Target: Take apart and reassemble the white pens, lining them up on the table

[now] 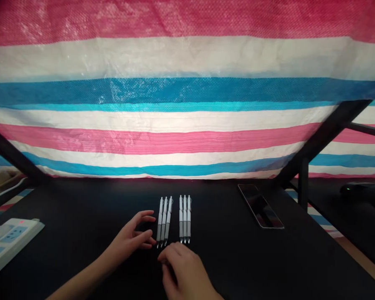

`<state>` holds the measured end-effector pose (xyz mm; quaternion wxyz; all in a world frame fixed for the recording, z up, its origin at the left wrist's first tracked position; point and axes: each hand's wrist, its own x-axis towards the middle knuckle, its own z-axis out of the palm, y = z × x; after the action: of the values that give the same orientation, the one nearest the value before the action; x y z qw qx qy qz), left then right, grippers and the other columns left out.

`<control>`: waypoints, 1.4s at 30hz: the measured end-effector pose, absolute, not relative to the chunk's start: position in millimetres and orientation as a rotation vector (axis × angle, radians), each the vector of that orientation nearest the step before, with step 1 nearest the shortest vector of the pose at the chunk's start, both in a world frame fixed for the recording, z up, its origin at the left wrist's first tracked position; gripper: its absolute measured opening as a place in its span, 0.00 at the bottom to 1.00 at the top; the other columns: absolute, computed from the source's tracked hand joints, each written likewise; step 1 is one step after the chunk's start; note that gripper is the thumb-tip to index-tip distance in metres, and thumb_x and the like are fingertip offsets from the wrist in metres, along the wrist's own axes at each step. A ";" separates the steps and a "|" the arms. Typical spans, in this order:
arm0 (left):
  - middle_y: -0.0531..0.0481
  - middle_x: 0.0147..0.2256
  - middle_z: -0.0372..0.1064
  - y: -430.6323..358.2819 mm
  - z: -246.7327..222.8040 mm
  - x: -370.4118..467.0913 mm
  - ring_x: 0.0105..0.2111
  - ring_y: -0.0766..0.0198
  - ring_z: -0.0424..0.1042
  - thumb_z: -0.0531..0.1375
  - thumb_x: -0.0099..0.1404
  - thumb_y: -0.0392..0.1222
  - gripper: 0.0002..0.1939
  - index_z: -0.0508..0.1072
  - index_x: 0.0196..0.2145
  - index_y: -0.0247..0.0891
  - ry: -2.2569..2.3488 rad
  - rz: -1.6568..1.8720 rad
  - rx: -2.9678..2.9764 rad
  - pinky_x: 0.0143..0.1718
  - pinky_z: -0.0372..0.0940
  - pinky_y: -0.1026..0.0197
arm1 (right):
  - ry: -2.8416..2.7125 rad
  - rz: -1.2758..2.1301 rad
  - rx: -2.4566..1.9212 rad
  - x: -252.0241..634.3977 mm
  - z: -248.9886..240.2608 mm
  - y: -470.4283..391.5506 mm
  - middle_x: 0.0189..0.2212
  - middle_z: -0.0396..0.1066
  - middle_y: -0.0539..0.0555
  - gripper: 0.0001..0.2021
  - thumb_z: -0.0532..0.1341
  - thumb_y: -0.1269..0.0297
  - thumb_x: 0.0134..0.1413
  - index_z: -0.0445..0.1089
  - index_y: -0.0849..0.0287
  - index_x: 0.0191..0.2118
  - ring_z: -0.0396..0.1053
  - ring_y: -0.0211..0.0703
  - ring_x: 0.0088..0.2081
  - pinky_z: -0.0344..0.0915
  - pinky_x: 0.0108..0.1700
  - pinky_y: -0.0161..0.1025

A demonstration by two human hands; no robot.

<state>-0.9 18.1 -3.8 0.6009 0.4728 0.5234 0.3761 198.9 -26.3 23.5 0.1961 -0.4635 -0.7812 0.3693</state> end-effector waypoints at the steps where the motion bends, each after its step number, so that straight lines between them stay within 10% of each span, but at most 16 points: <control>1: 0.38 0.52 0.64 16.6 -4.0 -0.9 0.30 0.60 0.78 0.63 0.59 0.41 0.24 0.64 0.52 0.40 1.206 0.874 1.098 0.31 0.73 0.57 | -2.302 0.818 -1.283 202.3 21.8 -24.0 0.39 0.74 0.58 0.15 0.54 0.75 0.51 0.72 0.61 0.43 0.71 0.48 0.39 0.66 0.37 0.40; 6: 0.43 0.47 0.68 10.6 1.2 -5.7 0.33 0.61 0.75 0.59 0.62 0.42 0.15 0.67 0.47 0.39 1.267 0.983 1.205 0.32 0.70 0.59 | -2.499 -0.152 -1.258 213.7 -7.4 -15.9 0.53 0.72 0.61 0.28 0.59 0.75 0.46 0.65 0.64 0.57 0.68 0.60 0.52 0.64 0.47 0.50; 12: 0.48 0.41 0.70 -1.0 9.0 -6.9 0.32 0.62 0.72 0.57 0.65 0.42 0.08 0.69 0.42 0.41 1.273 1.094 1.285 0.36 0.69 0.58 | -2.450 -0.552 -1.129 208.3 -29.8 -15.6 0.44 0.77 0.54 0.13 0.59 0.75 0.55 0.71 0.60 0.46 0.71 0.54 0.45 0.60 0.49 0.51; 21: 0.51 0.36 0.71 -5.8 17.0 -6.1 0.30 0.63 0.71 0.58 0.64 0.40 0.05 0.71 0.39 0.42 1.290 1.191 1.285 0.34 0.68 0.60 | -2.585 -0.398 -0.852 208.6 -8.8 -8.7 0.28 0.71 0.52 0.08 0.58 0.78 0.55 0.70 0.61 0.28 0.67 0.45 0.34 0.62 0.45 0.45; 33: 0.52 0.34 0.70 -6.2 19.8 -5.9 0.29 0.64 0.70 0.59 0.63 0.39 0.04 0.71 0.36 0.41 1.274 1.222 1.220 0.33 0.67 0.61 | -2.193 0.068 -0.872 216.8 32.5 -13.1 0.36 0.71 0.56 0.11 0.56 0.79 0.60 0.70 0.62 0.45 0.67 0.42 0.37 0.67 0.37 0.40; 42: 0.48 0.37 0.70 -0.2 15.5 -3.2 0.27 0.65 0.70 0.62 0.62 0.45 0.14 0.71 0.45 0.39 1.103 1.043 0.937 0.27 0.65 0.63 | -1.468 0.426 -0.864 216.3 26.5 -27.8 0.35 0.68 0.53 0.12 0.61 0.81 0.54 0.68 0.56 0.39 0.71 0.42 0.37 0.72 0.34 0.37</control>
<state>-3.2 -0.2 15.5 0.6278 0.4086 0.4813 0.4552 216.3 -27.8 26.5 0.6385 -0.3788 -0.6434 0.1867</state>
